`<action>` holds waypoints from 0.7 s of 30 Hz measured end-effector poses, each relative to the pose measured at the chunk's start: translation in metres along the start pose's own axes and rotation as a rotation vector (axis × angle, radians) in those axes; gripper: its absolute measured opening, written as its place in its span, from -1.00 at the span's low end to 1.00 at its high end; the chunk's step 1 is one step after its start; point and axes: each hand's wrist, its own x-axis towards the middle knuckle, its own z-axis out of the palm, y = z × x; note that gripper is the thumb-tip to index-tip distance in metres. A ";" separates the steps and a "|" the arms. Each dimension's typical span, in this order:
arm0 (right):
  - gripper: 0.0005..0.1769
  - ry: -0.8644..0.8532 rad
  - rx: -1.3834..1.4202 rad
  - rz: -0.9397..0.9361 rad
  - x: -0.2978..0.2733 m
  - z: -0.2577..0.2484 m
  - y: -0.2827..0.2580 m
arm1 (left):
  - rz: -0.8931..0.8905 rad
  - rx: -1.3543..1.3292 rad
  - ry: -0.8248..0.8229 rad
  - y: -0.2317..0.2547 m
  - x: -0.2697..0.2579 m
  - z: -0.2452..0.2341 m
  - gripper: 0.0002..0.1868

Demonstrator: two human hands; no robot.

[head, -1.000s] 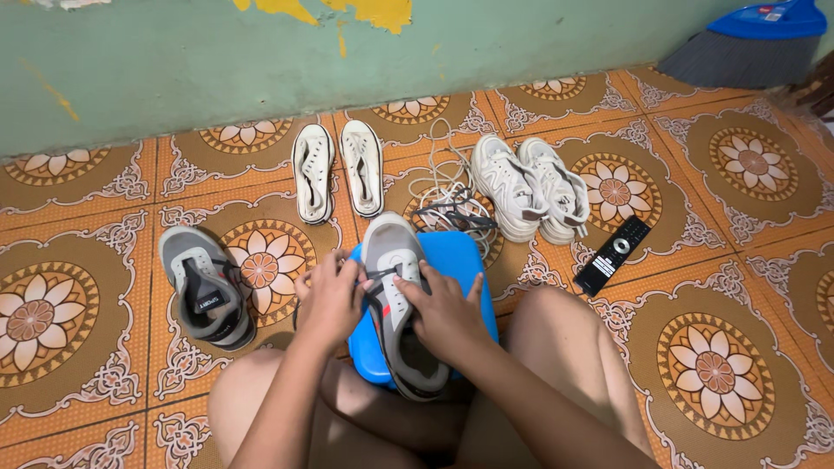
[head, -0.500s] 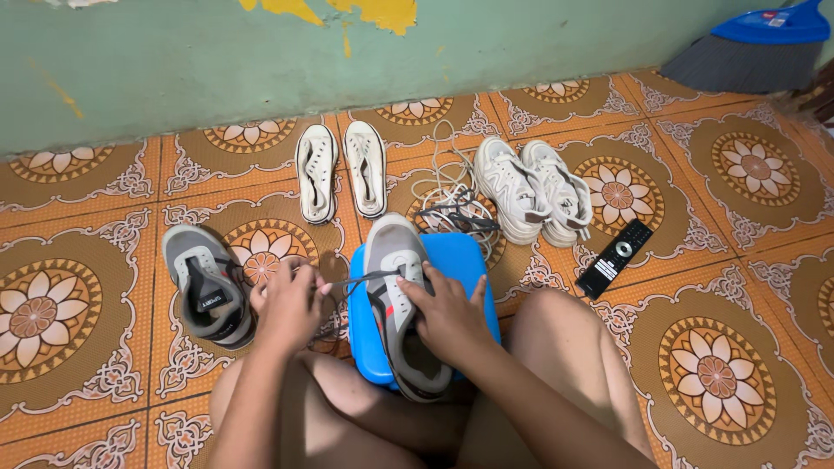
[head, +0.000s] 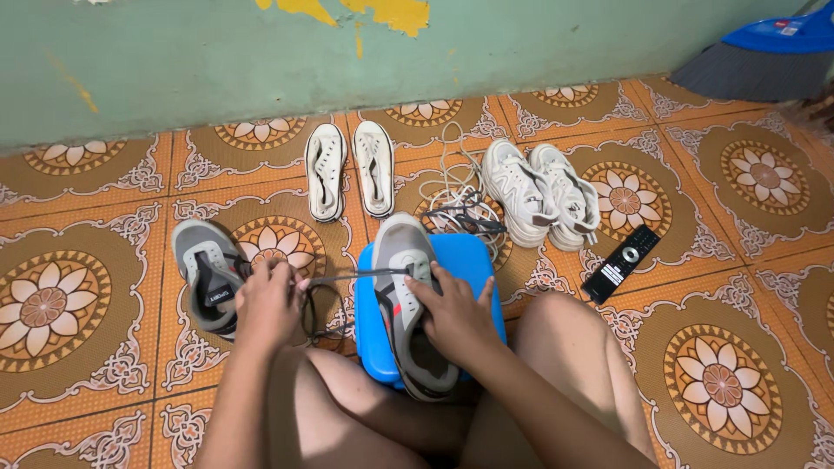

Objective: The person unlaces a gray sneaker, removes the laces, and sets the shoe aside. Then the person picks up a white sneaker, removes its laces, and begins re-lacing it by threading the laces through the eyelets and tying them.

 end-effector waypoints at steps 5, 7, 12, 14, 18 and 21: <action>-0.23 -0.015 -0.011 0.005 0.001 0.001 0.000 | 0.055 -0.050 -0.031 0.022 0.001 0.000 -0.64; -0.23 -0.017 -0.013 0.010 0.001 0.001 0.000 | 0.125 -0.088 -0.024 0.036 0.001 0.003 -0.63; -0.24 -0.022 0.001 0.008 0.001 -0.001 -0.001 | 0.221 -0.157 -0.039 0.076 -0.001 0.016 -0.66; -0.22 -0.029 -0.003 0.008 0.000 -0.001 -0.001 | 0.228 -0.144 -0.088 0.087 -0.002 0.019 -0.68; -0.22 -0.023 -0.006 0.001 0.000 -0.001 -0.001 | 0.285 -0.117 -0.096 0.099 0.001 0.023 -0.73; -0.23 -0.023 -0.006 0.005 0.000 -0.001 -0.001 | 0.300 -0.101 -0.087 0.101 0.002 0.027 -0.79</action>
